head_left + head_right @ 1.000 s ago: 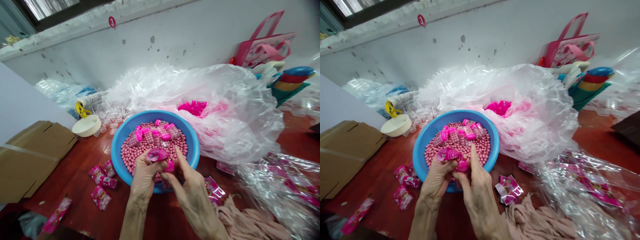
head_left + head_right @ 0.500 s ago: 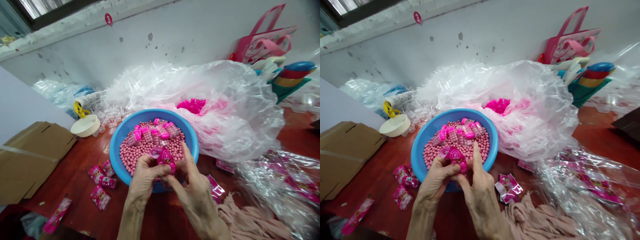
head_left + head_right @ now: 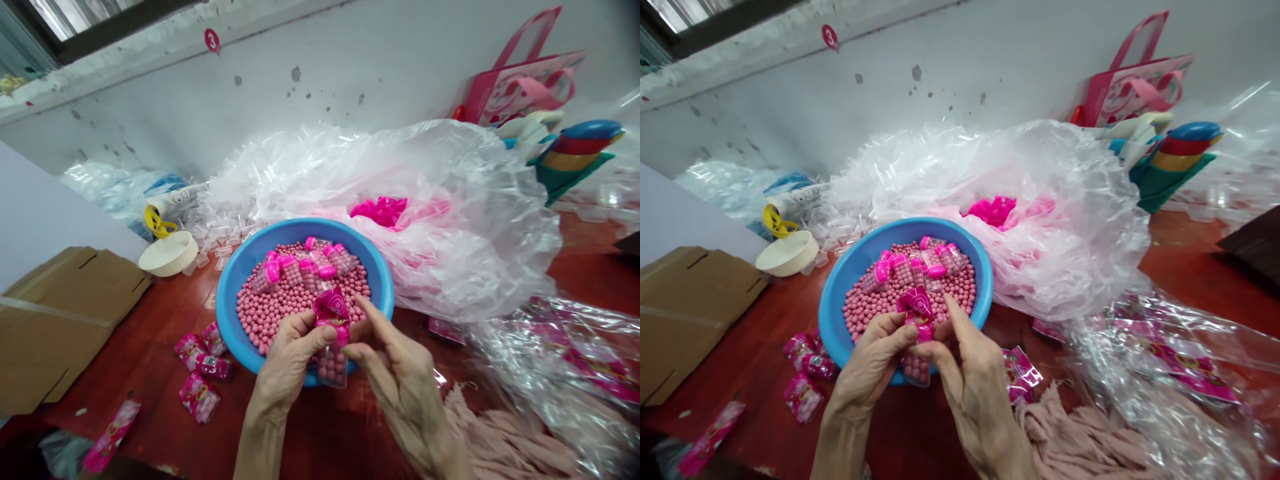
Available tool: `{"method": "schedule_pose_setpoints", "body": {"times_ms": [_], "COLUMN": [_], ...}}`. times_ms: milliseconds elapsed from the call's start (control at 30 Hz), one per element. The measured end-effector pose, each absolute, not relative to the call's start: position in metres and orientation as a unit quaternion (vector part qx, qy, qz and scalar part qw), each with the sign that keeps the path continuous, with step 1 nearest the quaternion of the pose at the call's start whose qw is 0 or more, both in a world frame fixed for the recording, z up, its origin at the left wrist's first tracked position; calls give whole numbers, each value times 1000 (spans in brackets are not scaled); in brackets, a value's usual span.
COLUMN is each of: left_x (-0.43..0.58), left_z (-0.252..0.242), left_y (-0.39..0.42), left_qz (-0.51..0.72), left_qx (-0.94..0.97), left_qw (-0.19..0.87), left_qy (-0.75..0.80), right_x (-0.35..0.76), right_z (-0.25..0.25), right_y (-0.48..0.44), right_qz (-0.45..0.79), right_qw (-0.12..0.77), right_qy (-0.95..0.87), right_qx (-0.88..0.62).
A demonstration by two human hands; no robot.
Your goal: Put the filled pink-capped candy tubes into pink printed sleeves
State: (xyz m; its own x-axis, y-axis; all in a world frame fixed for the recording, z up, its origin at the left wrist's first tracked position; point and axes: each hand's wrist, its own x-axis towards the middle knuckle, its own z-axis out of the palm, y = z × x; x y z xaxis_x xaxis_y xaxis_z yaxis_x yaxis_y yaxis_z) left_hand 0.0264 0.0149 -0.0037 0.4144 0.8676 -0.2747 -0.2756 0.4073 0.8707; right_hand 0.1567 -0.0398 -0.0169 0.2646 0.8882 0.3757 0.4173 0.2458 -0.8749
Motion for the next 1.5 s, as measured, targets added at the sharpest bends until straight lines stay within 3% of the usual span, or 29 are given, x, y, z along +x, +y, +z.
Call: {"method": "schedule_pose_setpoints", "body": {"times_ms": [100, 233, 533, 700, 900, 1267, 1500], "left_x": [28, 30, 26, 26, 25, 26, 24], "left_z": [-4, -3, -6, 1, 5, 6, 4], "left_y": [14, 12, 10, 8, 8, 9, 8], "left_qz": [378, 357, 328, 303, 279, 273, 283], "left_qx": [395, 414, 448, 454, 453, 459, 460], "left_qw": [747, 754, 746, 748, 763, 767, 767], "left_qy": [379, 365, 369, 377, 368, 357, 347], "right_x": [170, 176, 172, 190, 201, 195, 187], "right_z": [-2, 18, 33, 32, 29, 36, 31], "right_y": [-34, -24, -23, -19, -20, -10, -7], "right_qz": [55, -65, -89, -13, 314, 184, 307], "right_qw": [540, 502, 459, 460, 509, 434, 471], "right_qy": [-609, -703, -709, -715, -626, -733, -694], "right_qx": [-578, -499, -528, -526, -501, -491, -450]}}
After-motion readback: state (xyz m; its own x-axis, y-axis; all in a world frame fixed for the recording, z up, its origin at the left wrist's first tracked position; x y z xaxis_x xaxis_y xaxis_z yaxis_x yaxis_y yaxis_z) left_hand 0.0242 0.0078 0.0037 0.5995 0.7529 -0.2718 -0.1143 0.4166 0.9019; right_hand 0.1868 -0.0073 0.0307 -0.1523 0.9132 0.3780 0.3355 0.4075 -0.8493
